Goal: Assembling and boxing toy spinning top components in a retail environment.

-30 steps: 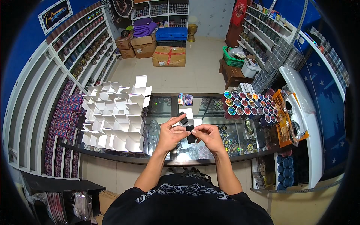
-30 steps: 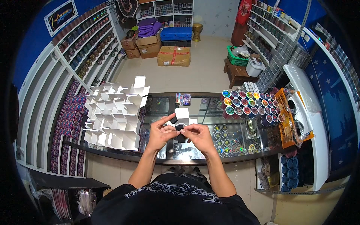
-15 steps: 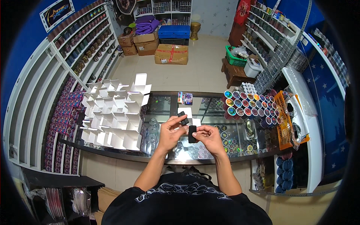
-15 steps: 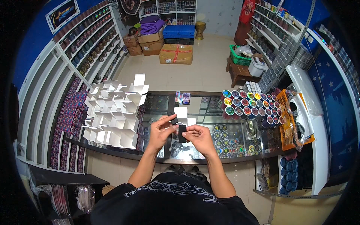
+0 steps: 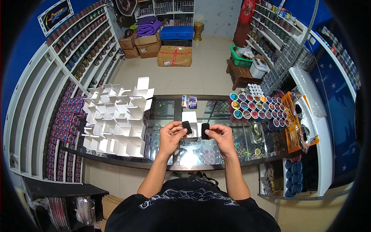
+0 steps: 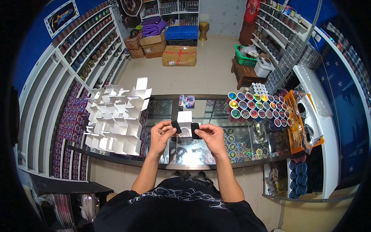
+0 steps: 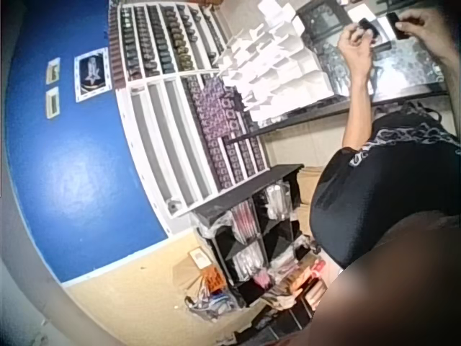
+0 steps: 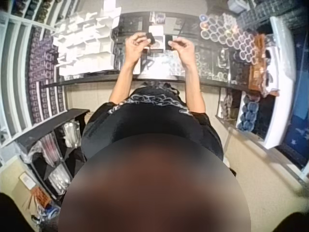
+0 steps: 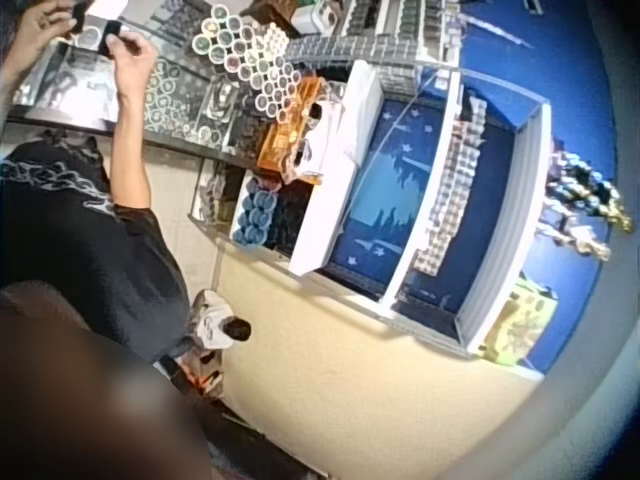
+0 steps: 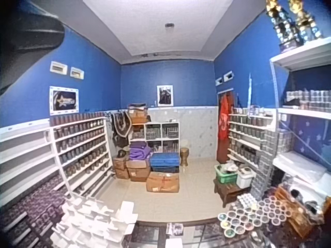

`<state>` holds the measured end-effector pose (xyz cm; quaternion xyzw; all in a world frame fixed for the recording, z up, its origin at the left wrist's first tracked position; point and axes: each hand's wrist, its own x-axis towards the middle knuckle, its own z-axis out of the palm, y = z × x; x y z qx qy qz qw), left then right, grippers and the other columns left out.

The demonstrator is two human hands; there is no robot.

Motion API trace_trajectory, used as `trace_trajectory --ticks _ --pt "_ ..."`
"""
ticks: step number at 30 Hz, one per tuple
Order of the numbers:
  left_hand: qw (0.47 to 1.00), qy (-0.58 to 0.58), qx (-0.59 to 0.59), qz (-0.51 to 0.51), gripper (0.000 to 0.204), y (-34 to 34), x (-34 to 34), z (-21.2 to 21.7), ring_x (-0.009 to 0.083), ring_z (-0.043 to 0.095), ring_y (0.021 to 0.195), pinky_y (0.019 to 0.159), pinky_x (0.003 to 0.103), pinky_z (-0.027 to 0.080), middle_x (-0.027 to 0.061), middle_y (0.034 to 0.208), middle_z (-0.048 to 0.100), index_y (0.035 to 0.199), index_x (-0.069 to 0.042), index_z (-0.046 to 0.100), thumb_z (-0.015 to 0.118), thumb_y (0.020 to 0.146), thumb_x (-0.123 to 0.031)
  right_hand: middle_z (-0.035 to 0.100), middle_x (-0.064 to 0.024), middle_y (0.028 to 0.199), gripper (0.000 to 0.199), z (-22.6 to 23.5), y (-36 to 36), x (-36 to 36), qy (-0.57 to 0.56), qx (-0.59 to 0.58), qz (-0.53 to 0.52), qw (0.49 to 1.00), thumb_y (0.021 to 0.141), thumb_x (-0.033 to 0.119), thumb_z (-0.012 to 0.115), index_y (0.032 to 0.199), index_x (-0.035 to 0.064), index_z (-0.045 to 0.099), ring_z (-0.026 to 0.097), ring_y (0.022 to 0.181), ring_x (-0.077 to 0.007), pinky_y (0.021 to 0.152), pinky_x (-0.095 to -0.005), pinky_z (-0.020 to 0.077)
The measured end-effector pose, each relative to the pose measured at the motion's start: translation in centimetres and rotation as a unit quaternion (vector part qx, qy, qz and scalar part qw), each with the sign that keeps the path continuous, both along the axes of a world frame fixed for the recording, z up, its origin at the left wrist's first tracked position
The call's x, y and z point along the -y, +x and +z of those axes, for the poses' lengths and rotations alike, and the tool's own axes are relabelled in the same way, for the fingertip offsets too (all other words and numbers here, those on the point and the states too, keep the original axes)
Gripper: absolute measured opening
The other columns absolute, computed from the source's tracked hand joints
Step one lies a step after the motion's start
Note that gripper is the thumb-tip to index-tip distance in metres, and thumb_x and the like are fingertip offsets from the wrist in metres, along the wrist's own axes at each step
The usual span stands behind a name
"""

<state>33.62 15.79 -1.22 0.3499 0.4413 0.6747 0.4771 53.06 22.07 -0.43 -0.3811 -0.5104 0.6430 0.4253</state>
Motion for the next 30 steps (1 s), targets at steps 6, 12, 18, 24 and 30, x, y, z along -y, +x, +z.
trace_trajectory --ticks 6,12,18,24,30 --pt "0.998 0.037 -0.043 0.026 0.015 0.3 -0.2 -1.0 0.0099 0.063 0.076 0.066 0.022 0.053 0.0072 0.088 0.067 0.095 0.005 0.067 0.07 0.08 0.001 0.066 -0.0028 0.078 0.017 0.9 -1.5 0.0 0.022 -0.026 -0.013 0.999 0.076 -0.001 0.072 0.091 -0.0016 0.066 0.06 0.068 -0.0074 0.064 -0.0211 0.0477" --pt "0.998 0.018 -0.061 0.019 0.017 0.7 0.3 -0.4 0.0085 0.062 0.072 0.065 0.02 0.05 0.0075 0.086 0.068 0.096 0.004 0.069 0.072 0.08 0.002 0.067 -0.0044 0.081 0.017 0.7 -2.4 0.2 0.031 -0.026 0.003 0.999 0.076 -0.002 0.071 0.092 -0.002 0.066 0.061 0.07 -0.0083 0.064 -0.022 0.0488" --pt "0.997 0.03 -0.073 0.013 0.017 0.6 0.2 -0.4 0.0091 0.063 0.074 0.065 0.021 0.051 0.008 0.085 0.069 0.096 0.004 0.069 0.072 0.079 0.003 0.069 -0.0063 0.084 0.02 0.7 -2.8 0.2 0.048 -0.025 0.01 0.999 0.078 -0.001 0.07 0.097 -0.003 0.067 0.062 0.073 -0.0091 0.066 -0.0222 0.0506" --pt "0.994 0.028 -0.102 0.006 0.016 0.5 0.0 -0.2 0.009 0.063 0.075 0.065 0.021 0.051 0.0077 0.085 0.069 0.094 0.003 0.07 0.073 0.078 0.001 0.069 -0.0063 0.084 0.018 0.7 -2.8 0.2 0.039 -0.021 0.009 0.999 0.077 0.002 0.07 0.095 -0.0023 0.069 0.06 0.068 -0.0091 0.061 -0.0232 0.0475" --pt "0.989 0.054 -0.136 -0.018 0.015 0.4 -0.4 -0.2 0.01 0.062 0.074 0.065 0.023 0.05 0.0082 0.082 0.068 0.091 0.002 0.071 0.074 0.077 0.002 0.069 -0.0072 0.08 0.016 0.4 -2.6 -0.1 0.052 -0.011 -0.008 0.999 0.076 0.001 0.069 0.092 -0.0028 0.07 0.059 0.065 -0.0102 0.059 -0.023 0.0467"
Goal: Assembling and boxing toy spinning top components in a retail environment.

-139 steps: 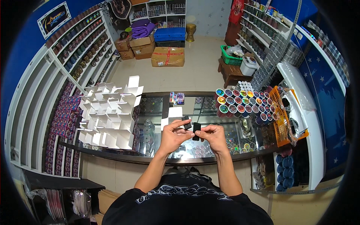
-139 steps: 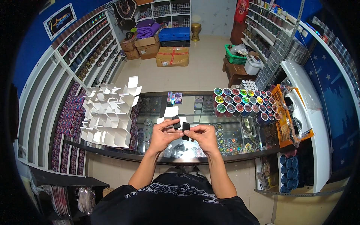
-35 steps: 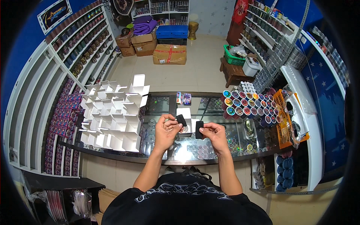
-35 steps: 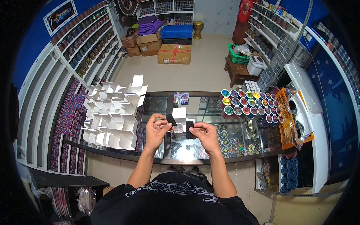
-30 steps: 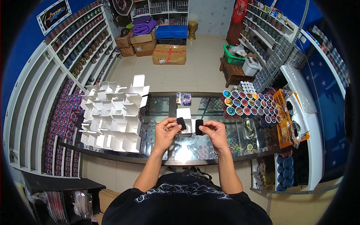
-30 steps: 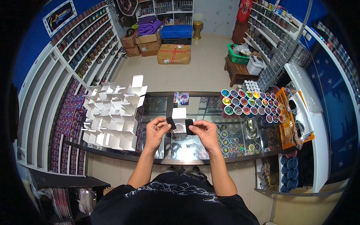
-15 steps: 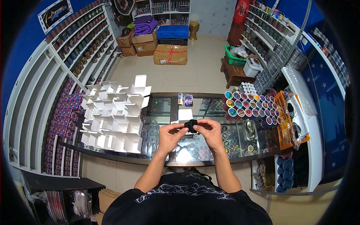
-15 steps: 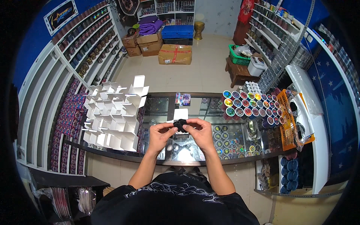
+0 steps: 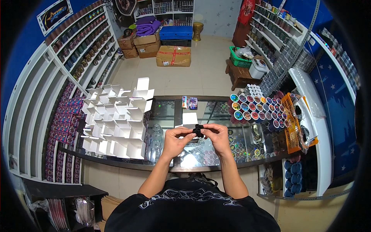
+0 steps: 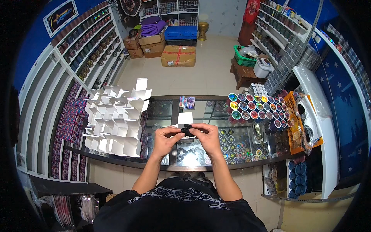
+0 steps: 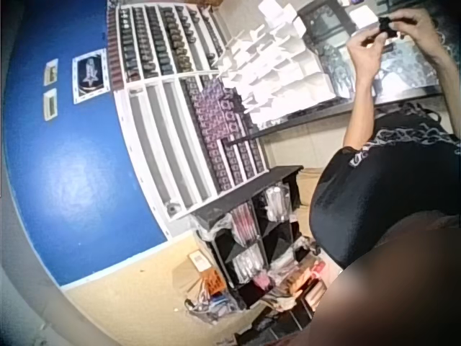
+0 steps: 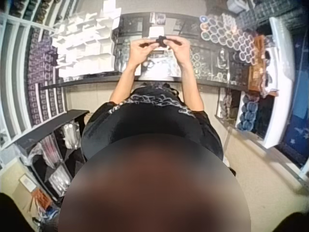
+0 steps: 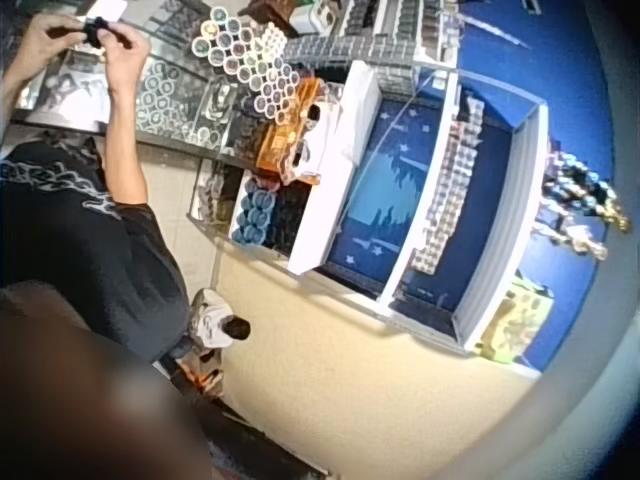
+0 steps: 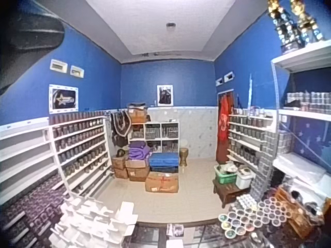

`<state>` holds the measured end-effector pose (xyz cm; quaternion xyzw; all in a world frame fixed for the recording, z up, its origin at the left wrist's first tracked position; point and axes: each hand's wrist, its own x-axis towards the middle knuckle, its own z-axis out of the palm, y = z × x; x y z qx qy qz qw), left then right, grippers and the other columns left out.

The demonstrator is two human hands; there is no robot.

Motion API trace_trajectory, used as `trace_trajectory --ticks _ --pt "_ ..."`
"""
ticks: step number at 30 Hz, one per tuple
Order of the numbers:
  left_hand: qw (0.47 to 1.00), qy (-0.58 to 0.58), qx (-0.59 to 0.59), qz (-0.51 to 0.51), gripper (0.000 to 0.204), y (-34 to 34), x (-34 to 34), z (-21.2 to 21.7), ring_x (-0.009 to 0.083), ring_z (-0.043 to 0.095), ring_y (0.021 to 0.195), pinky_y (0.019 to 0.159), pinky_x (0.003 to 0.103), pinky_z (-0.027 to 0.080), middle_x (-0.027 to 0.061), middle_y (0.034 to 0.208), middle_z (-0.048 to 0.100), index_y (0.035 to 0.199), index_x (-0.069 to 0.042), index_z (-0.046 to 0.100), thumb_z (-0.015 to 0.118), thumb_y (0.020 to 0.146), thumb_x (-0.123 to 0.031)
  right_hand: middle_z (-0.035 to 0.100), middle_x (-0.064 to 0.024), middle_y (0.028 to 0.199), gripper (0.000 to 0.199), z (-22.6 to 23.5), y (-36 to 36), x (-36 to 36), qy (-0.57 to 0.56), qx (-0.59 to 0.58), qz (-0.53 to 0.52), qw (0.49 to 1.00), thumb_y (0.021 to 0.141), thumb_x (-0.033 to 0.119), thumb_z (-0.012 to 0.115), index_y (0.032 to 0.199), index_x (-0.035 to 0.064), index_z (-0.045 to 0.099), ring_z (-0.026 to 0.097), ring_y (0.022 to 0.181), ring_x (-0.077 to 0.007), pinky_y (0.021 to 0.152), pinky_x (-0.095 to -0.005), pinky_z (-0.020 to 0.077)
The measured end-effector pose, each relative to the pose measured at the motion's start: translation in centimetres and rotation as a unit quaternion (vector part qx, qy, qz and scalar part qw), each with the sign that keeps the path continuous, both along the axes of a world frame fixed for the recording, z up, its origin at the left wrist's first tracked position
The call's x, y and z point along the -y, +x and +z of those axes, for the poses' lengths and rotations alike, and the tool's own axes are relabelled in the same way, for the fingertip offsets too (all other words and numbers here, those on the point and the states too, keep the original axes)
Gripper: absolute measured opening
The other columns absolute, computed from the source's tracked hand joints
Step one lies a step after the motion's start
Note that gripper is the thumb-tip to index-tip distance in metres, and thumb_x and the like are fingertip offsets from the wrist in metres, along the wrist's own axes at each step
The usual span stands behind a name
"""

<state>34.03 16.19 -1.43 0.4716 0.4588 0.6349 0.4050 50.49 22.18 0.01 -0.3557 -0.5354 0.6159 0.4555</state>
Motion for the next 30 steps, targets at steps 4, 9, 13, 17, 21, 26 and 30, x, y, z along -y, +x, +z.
trace_trajectory --ticks 4,9,13,17,21,26,30 --pt "1.0 -0.004 -0.003 -0.006 0.014 0.0 0.0 0.0 0.0117 0.063 0.074 0.066 0.023 0.051 0.0094 0.082 0.068 0.09 0.002 0.072 0.074 0.076 0.002 0.068 -0.0074 0.076 0.015 0.1 0.2 -0.1 -0.034 -0.012 0.029 0.999 0.075 0.0 0.069 0.09 -0.0028 0.071 0.06 0.064 -0.011 0.058 -0.0232 0.0464" --pt "1.0 0.007 -0.019 -0.017 0.014 -0.1 -0.2 -0.3 0.012 0.064 0.074 0.067 0.024 0.051 0.0092 0.083 0.069 0.089 0.002 0.071 0.074 0.076 0.001 0.069 -0.0051 0.078 0.014 -0.3 0.2 -0.3 -0.043 -0.02 0.04 0.998 0.077 0.002 0.069 0.091 0.0002 0.072 0.059 0.066 -0.0083 0.06 -0.0215 0.0461" --pt "1.0 -0.025 -0.011 -0.01 0.013 0.2 0.0 0.3 0.0113 0.064 0.071 0.066 0.024 0.052 0.0081 0.081 0.069 0.09 0.002 0.071 0.074 0.077 0.0 0.068 -0.0049 0.078 0.014 -0.3 0.3 -0.4 -0.064 -0.048 0.075 0.994 0.078 0.001 0.067 0.092 -0.0005 0.071 0.059 0.067 -0.0086 0.061 -0.022 0.0463" --pt "1.0 -0.022 -0.014 0.004 0.013 0.3 0.1 0.3 0.0102 0.064 0.069 0.064 0.023 0.052 0.0076 0.079 0.069 0.089 0.002 0.071 0.074 0.077 -0.002 0.068 -0.0045 0.08 0.015 -0.1 0.3 -0.5 -0.052 -0.039 0.08 0.995 0.079 0.0 0.066 0.093 -0.0008 0.07 0.059 0.068 -0.0087 0.061 -0.0225 0.0464" --pt "0.999 -0.025 -0.032 0.022 0.013 0.4 0.1 0.4 0.0091 0.063 0.068 0.061 0.022 0.051 0.0067 0.077 0.068 0.087 0.002 0.07 0.075 0.077 -0.002 0.067 -0.0036 0.081 0.014 0.2 0.3 -0.6 -0.044 -0.022 0.086 0.995 0.08 0.001 0.065 0.093 -0.0007 0.069 0.059 0.07 -0.0083 0.062 -0.0227 0.0462" --pt "0.998 -0.021 -0.051 0.027 0.015 0.4 0.0 0.4 0.0079 0.062 0.069 0.063 0.022 0.05 0.0055 0.077 0.068 0.09 0.003 0.069 0.074 0.077 -0.001 0.066 -0.0031 0.081 0.013 0.3 0.4 -0.7 -0.041 -0.019 0.097 0.994 0.081 0.001 0.064 0.093 -0.0006 0.068 0.058 0.072 -0.0082 0.064 -0.0228 0.046" --pt "1.0 -0.027 0.016 0.002 0.021 0.3 -0.2 0.7 0.007 0.06 0.073 0.067 0.022 0.05 0.0043 0.08 0.067 0.096 0.003 0.068 0.073 0.077 0.0 0.067 -0.0032 0.083 0.014 0.5 0.5 -0.7 -0.033 -0.016 0.11 0.993 0.081 0.001 0.063 0.094 -0.0006 0.067 0.059 0.074 -0.0084 0.067 -0.023 0.0461"
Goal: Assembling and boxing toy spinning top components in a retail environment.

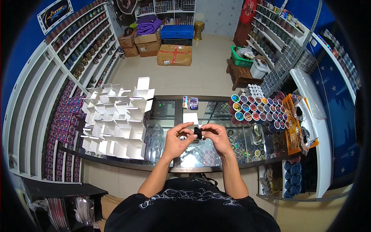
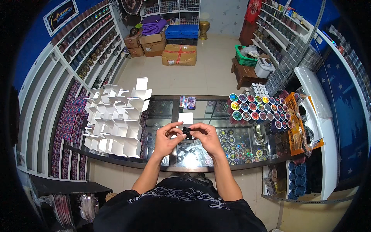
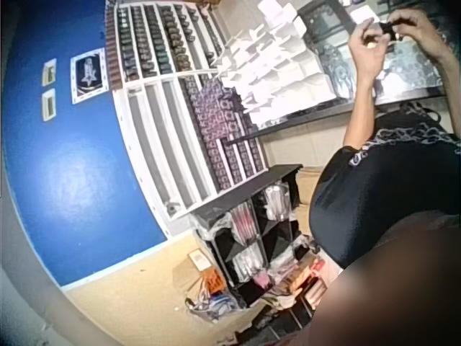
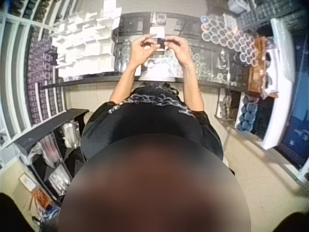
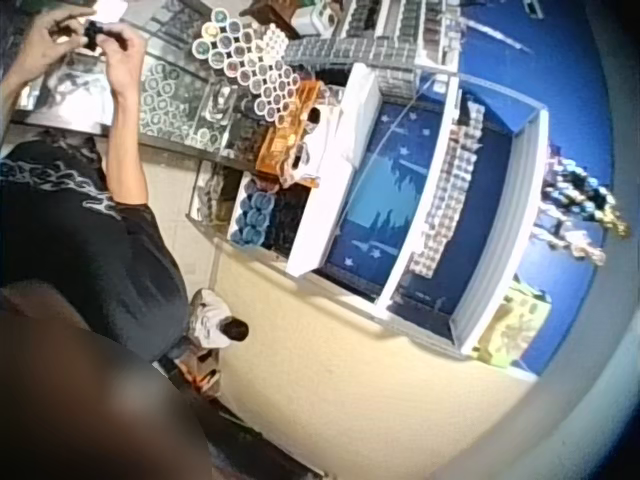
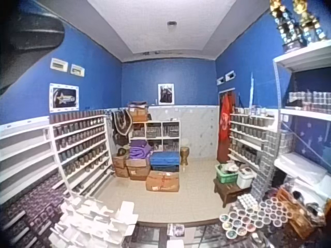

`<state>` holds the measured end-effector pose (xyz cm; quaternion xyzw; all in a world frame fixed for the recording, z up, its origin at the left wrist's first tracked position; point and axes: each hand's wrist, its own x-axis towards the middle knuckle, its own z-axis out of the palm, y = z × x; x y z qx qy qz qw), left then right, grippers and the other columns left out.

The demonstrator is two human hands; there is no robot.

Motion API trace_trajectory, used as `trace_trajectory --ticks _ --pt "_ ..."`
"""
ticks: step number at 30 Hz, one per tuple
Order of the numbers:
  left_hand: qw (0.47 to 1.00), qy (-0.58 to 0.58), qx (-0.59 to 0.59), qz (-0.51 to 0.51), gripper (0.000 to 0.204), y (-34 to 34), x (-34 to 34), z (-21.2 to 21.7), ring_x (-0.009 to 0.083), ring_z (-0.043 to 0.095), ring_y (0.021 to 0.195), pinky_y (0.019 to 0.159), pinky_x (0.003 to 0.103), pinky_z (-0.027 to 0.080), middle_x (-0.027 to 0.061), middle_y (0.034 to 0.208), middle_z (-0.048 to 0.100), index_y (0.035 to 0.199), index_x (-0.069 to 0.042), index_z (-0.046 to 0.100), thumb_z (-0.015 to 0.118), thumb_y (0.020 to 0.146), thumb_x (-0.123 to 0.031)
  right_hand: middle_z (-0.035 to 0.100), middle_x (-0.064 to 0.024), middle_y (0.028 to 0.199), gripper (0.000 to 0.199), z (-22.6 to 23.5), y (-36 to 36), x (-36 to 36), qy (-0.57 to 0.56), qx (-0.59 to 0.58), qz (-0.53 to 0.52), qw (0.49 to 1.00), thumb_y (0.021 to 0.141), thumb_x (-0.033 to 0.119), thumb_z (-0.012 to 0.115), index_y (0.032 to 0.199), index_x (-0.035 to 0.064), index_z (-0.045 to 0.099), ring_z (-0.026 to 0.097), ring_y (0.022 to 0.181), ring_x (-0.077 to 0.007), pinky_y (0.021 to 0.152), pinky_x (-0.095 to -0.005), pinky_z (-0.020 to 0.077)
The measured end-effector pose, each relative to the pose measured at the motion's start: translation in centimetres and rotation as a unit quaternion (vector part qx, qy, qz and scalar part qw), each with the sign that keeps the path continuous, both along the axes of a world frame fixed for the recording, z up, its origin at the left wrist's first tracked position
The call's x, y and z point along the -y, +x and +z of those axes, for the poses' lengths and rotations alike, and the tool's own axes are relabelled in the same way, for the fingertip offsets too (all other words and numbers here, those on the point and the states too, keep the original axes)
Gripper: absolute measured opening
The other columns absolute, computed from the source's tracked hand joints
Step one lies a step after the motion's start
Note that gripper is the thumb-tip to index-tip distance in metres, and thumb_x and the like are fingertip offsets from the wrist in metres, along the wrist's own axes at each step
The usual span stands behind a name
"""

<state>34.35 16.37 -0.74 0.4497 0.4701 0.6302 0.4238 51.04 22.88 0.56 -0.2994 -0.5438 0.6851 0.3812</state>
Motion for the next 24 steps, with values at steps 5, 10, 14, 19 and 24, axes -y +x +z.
trace_trajectory --ticks 5,10,14,19,24 --pt "1.0 0.006 -0.015 -0.003 0.02 -0.5 -0.1 -1.1 0.0071 0.06 0.073 0.069 0.022 0.05 0.0041 0.08 0.066 0.096 0.004 0.067 0.073 0.077 0.0 0.066 -0.0047 0.085 0.016 0.6 -0.4 0.5 0.027 -0.021 0.019 0.999 0.079 -0.003 0.065 0.095 -0.0025 0.066 0.061 0.077 -0.0109 0.071 -0.024 0.0486" --pt "0.999 0.024 -0.042 -0.003 0.018 -0.8 -0.1 -1.2 0.0082 0.062 0.078 0.071 0.023 0.051 0.0049 0.087 0.066 0.094 0.003 0.067 0.072 0.077 0.001 0.066 -0.0042 0.086 0.017 0.4 -0.4 0.5 0.023 0.014 -0.004 1.0 0.079 -0.001 0.07 0.096 -0.002 0.067 0.061 0.079 -0.0101 0.072 -0.0242 0.0497" --pt "0.999 0.027 0.02 -0.034 0.019 -0.8 -0.3 -1.1 0.0091 0.062 0.08 0.072 0.024 0.051 0.0056 0.089 0.066 0.095 0.003 0.066 0.072 0.077 0.001 0.067 -0.0041 0.085 0.016 0.0 -0.5 0.6 0.041 0.024 -0.019 0.999 0.079 -0.001 0.071 0.095 -0.0019 0.068 0.061 0.078 -0.0093 0.071 -0.0235 0.0496" --pt "0.996 0.01 0.057 -0.072 0.024 -0.6 -0.1 -0.4 0.0095 0.063 0.081 0.074 0.023 0.052 0.0066 0.089 0.067 0.1 0.004 0.066 0.072 0.078 0.001 0.066 -0.0031 0.082 0.012 -0.1 -0.6 0.7 0.05 0.033 -0.05 0.997 0.081 -0.001 0.07 0.092 -0.0025 0.068 0.06 0.074 -0.0074 0.067 -0.0215 0.0491" --pt "0.997 -0.027 0.042 -0.06 0.019 -0.6 0.1 -0.1 0.0088 0.062 0.077 0.069 0.023 0.052 0.0058 0.087 0.067 0.098 0.005 0.066 0.071 0.08 0.002 0.066 -0.0029 0.081 0.01 -0.3 -0.7 0.7 0.062 0.042 -0.057 0.996 0.08 -0.002 0.07 0.09 -0.0023 0.068 0.06 0.072 -0.007 0.065 -0.021 0.0488"
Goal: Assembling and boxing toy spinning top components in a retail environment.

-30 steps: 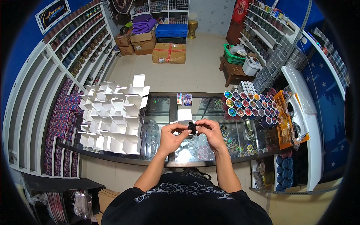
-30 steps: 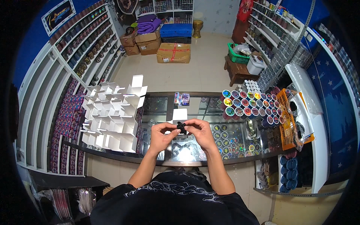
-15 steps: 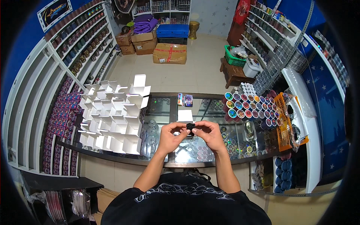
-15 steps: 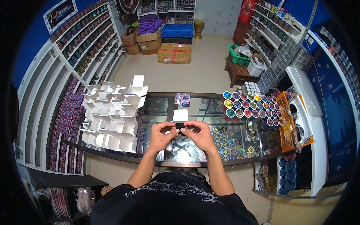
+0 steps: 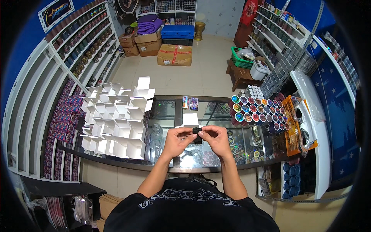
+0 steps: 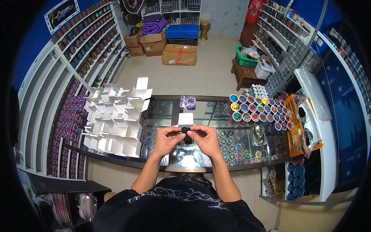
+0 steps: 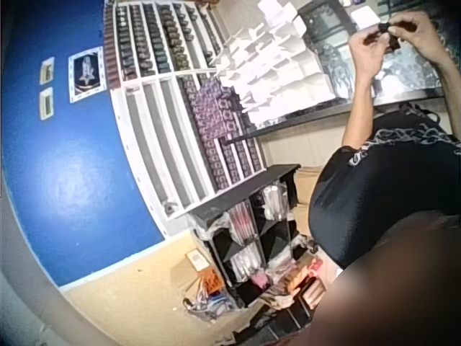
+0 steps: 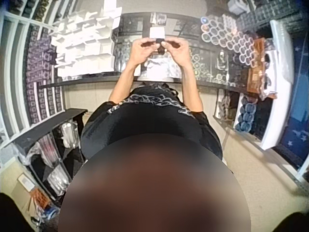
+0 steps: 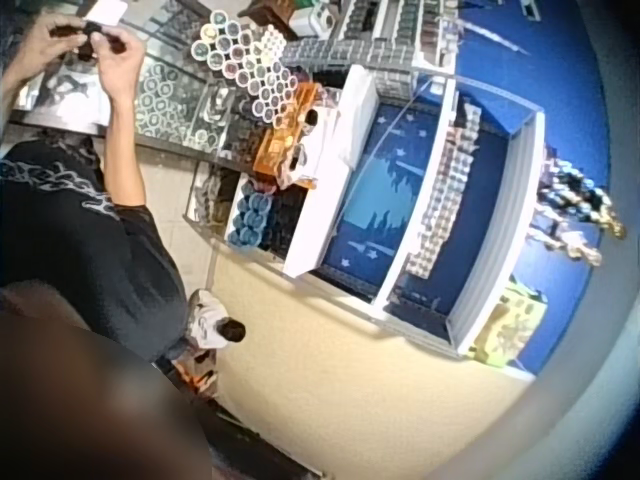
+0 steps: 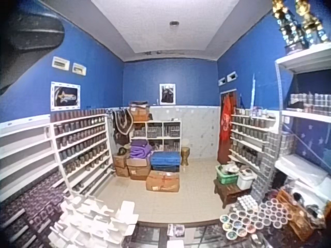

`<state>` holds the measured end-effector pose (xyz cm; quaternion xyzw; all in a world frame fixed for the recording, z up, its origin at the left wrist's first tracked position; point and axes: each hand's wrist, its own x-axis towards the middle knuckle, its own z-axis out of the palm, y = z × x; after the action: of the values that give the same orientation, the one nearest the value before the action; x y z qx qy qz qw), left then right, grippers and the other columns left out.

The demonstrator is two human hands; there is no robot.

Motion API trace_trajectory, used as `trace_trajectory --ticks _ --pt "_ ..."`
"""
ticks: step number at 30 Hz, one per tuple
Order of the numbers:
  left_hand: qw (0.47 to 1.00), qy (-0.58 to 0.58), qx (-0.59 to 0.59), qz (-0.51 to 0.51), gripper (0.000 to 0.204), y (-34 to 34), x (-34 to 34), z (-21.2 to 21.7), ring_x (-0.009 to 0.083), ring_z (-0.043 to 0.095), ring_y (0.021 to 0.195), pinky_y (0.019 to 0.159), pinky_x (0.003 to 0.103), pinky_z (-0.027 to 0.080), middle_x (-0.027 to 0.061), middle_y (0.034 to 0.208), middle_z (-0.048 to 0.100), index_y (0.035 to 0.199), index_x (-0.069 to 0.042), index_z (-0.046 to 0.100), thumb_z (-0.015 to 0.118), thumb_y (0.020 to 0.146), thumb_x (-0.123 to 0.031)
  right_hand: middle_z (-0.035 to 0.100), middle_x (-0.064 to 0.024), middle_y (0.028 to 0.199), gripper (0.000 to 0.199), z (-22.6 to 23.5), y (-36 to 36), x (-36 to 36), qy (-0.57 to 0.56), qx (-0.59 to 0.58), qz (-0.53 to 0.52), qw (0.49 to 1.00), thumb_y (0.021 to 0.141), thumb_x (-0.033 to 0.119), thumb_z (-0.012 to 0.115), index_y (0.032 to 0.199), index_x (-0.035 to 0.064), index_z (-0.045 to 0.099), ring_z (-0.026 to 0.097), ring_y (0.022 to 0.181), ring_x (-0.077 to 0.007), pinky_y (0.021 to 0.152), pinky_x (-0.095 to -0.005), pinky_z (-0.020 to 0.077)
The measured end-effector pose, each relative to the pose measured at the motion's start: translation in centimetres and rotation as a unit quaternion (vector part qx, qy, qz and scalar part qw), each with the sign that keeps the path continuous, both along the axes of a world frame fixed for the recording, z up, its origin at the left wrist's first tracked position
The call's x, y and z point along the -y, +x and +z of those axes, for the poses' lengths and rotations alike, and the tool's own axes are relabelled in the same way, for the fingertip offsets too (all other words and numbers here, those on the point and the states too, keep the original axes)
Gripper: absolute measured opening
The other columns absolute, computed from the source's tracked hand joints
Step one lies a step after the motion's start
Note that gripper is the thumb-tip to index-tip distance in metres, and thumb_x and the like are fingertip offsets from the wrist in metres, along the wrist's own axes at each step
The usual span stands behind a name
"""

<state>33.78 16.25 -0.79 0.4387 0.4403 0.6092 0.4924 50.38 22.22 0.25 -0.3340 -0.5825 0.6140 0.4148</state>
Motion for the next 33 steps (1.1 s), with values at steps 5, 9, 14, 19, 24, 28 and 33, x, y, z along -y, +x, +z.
trace_trajectory --ticks 5,9,14,19,24,28,33 --pt "1.0 -0.002 -0.004 0.011 0.017 -0.1 -0.1 -0.7 0.0079 0.061 0.076 0.068 0.022 0.052 0.0065 0.086 0.067 0.097 0.006 0.067 0.069 0.082 0.0 0.066 -0.0024 0.078 0.009 0.2 0.1 0.0 -0.009 0.001 0.0 1.0 0.079 0.0 0.071 0.088 -0.002 0.068 0.059 0.069 -0.0069 0.063 -0.0212 0.0479" --pt "1.0 -0.009 0.005 -0.001 0.014 0.0 -0.1 -0.1 0.0077 0.061 0.075 0.068 0.021 0.051 0.0065 0.086 0.068 0.095 0.005 0.067 0.069 0.082 0.001 0.066 -0.0026 0.076 0.009 0.2 0.3 -0.1 -0.054 -0.036 0.011 0.998 0.08 0.002 0.07 0.088 -0.0019 0.068 0.058 0.068 -0.0064 0.063 -0.0213 0.0471" --pt "0.999 -0.012 0.042 -0.003 0.011 0.1 -0.2 -0.9 0.0079 0.061 0.075 0.069 0.021 0.052 0.0064 0.086 0.068 0.093 0.005 0.066 0.068 0.083 0.001 0.067 -0.0043 0.08 0.014 0.5 0.1 0.3 -0.058 -0.026 0.006 0.998 0.079 0.0 0.07 0.092 -0.0026 0.066 0.06 0.071 -0.0072 0.066 -0.0213 0.0488" --pt "0.999 -0.01 0.05 0.006 0.011 -0.2 -0.2 -0.8 0.0081 0.062 0.076 0.068 0.021 0.052 0.0067 0.086 0.067 0.093 0.005 0.066 0.068 0.083 0.001 0.068 -0.0086 0.087 0.021 0.5 0.2 0.6 -0.06 -0.021 0.031 0.998 0.077 -0.005 0.071 0.097 -0.0046 0.064 0.062 0.076 -0.009 0.07 -0.0213 0.0517" --pt "0.998 -0.014 0.058 -0.003 0.011 -0.1 -0.1 -0.8 0.0082 0.062 0.075 0.067 0.021 0.052 0.0068 0.085 0.067 0.093 0.005 0.065 0.068 0.083 0.001 0.068 -0.0086 0.086 0.02 0.2 0.5 0.5 -0.068 -0.017 0.028 0.997 0.079 -0.004 0.07 0.098 -0.0049 0.065 0.062 0.075 -0.0088 0.069 -0.0214 0.0517" --pt "0.999 -0.01 0.048 -0.002 0.011 -0.1 0.0 -0.6 0.0083 0.062 0.075 0.067 0.021 0.052 0.0065 0.084 0.067 0.092 0.005 0.065 0.068 0.083 0.001 0.067 -0.0071 0.082 0.022 0.2 0.4 0.6 -0.067 -0.016 0.019 0.997 0.078 -0.001 0.072 0.099 -0.0053 0.065 0.061 0.073 -0.008 0.068 -0.02 0.0516" --pt "0.998 -0.006 0.06 -0.007 0.01 -0.2 -0.1 -1.0 0.0087 0.063 0.075 0.067 0.021 0.052 0.0069 0.084 0.067 0.092 0.005 0.065 0.069 0.082 0.001 0.066 -0.0068 0.083 0.022 -0.3 0.5 0.6 -0.055 -0.017 0.021 0.998 0.078 -0.001 0.073 0.099 -0.0053 0.065 0.061 0.073 -0.0081 0.069 -0.0206 0.0518"
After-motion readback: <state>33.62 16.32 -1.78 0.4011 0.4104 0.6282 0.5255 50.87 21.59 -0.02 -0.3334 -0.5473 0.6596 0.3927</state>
